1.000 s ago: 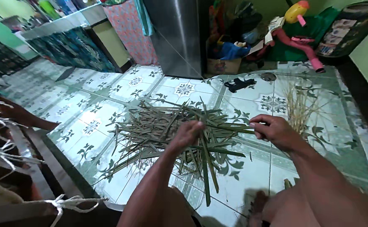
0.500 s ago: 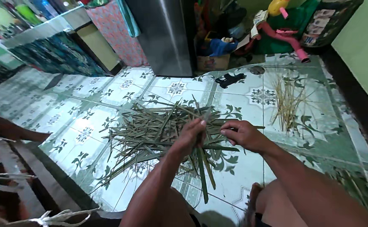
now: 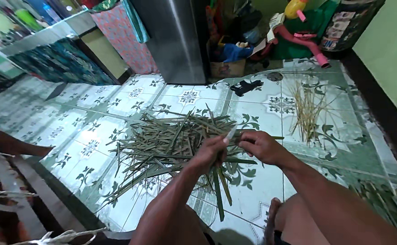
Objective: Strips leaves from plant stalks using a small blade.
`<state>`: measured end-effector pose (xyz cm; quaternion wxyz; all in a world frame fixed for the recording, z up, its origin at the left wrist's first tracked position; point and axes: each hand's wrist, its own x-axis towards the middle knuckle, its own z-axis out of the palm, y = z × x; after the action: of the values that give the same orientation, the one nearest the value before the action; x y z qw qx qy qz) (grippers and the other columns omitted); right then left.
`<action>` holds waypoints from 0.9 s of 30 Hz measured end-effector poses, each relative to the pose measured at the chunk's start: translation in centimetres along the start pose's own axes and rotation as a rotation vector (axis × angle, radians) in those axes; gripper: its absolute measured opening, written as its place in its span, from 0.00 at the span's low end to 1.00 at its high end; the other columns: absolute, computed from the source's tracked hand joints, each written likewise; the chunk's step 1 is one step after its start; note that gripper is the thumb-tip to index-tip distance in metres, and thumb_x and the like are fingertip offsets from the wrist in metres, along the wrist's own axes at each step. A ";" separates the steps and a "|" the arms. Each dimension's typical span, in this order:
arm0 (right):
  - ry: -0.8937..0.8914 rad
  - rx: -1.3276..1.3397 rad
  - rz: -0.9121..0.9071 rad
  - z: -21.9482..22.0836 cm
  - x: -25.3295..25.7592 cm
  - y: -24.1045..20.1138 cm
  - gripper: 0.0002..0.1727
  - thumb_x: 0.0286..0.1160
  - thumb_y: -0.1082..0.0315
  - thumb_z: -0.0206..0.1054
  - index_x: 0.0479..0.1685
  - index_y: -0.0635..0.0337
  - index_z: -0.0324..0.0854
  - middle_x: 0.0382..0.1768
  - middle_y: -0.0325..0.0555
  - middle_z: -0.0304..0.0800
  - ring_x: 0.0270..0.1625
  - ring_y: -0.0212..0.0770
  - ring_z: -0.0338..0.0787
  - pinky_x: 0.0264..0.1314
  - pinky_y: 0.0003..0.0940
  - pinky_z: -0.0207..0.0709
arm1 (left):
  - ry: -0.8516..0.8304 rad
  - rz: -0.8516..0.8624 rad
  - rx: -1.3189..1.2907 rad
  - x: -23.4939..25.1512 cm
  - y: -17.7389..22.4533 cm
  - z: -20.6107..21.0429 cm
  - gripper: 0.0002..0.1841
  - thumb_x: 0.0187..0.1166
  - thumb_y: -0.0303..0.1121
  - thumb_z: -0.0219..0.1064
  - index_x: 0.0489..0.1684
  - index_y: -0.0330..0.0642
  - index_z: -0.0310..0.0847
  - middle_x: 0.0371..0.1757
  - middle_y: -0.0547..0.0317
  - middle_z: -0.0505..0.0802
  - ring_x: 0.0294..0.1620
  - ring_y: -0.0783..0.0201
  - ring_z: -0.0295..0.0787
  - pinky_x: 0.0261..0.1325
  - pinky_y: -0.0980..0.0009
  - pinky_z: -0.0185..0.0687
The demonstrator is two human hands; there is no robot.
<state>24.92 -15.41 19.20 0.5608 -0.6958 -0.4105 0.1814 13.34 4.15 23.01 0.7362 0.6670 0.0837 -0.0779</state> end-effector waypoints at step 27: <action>-0.096 0.046 -0.014 -0.2 -0.2 -0.3 0.13 0.87 0.65 0.58 0.49 0.61 0.88 0.33 0.33 0.85 0.22 0.19 0.75 0.24 0.14 0.72 | 0.096 0.112 -0.102 -0.1 1.2 -3.3 0.23 0.91 0.39 0.49 0.82 0.45 0.71 0.17 0.68 0.78 0.12 0.76 0.71 0.16 0.81 0.71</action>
<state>24.83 -15.69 19.52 0.5576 -0.6704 -0.4373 0.2200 13.43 7.51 23.85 0.7676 0.6352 0.0854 -0.0002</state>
